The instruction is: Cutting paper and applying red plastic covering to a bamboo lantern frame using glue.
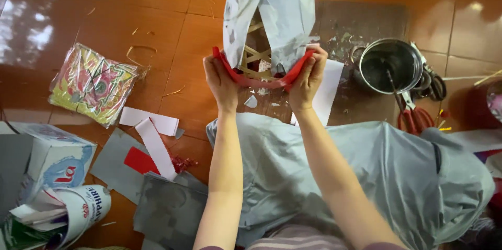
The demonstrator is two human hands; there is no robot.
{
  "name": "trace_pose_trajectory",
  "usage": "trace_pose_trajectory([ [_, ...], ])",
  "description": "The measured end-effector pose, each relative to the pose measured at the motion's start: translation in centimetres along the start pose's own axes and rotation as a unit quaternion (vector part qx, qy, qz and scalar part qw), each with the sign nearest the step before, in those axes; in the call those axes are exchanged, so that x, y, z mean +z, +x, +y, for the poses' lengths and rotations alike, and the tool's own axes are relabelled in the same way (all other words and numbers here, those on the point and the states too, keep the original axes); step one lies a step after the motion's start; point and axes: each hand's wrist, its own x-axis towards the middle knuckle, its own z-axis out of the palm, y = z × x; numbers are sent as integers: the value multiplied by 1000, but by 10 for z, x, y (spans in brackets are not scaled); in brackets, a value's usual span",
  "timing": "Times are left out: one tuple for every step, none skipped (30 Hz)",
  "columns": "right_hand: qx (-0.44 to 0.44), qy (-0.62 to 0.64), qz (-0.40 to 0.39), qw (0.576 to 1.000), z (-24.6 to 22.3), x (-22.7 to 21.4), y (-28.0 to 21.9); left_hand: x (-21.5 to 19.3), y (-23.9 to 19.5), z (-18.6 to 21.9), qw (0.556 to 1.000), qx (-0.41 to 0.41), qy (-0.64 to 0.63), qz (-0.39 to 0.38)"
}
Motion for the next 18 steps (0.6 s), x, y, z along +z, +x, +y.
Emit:
trace_pose_trajectory([
  [2,-1,4,1000,-1,1,-1,0,2,-1,1000,-1,2,-4],
  [25,-2,2,1000,-2,1,-1,-1,3,-2,1000,18,6,-6],
  [47,-4,-1,999,-4,2,-1,-1,5,-2,999,38,9,-7],
  [49,-4,3,999,-2,2,-2,-4,7,-9,999,38,10,-11],
  [66,5,5,998,0,1,-2,-6,8,-15,1000,18,-3,-17],
  [82,13,6,997,1,0,-3,-9,8,-22,1000,-1,-16,-24],
  [82,13,9,996,6,-3,-1,-11,11,-22,1000,-2,-16,-27],
  [54,20,-8,998,10,-5,0,-12,13,-22,998,-13,-34,-46],
  [25,27,-26,999,14,-7,3,-13,16,-23,996,-24,-52,-65],
  [24,27,-24,999,17,-10,8,-11,19,-11,996,-23,-52,-67],
  [44,58,-74,995,19,-13,11,-9,20,0,988,-43,-112,-96],
  [64,90,-124,986,21,-15,14,-8,22,11,975,-65,-170,-124],
  [65,89,-123,986,33,-20,13,-10,24,8,975,-65,-170,-125],
  [121,121,-165,971,45,-24,13,-12,27,4,967,-89,-159,-178],
  [175,151,-207,950,57,-27,14,-14,30,1,955,-111,-148,-231],
  [174,152,-208,951,61,-27,15,-16,32,-8,955,-110,-149,-231],
  [170,153,-229,946,65,-28,15,-19,32,-18,955,-126,-117,-241],
  [165,155,-249,942,68,-28,15,-23,32,-27,953,-142,-86,-252],
])
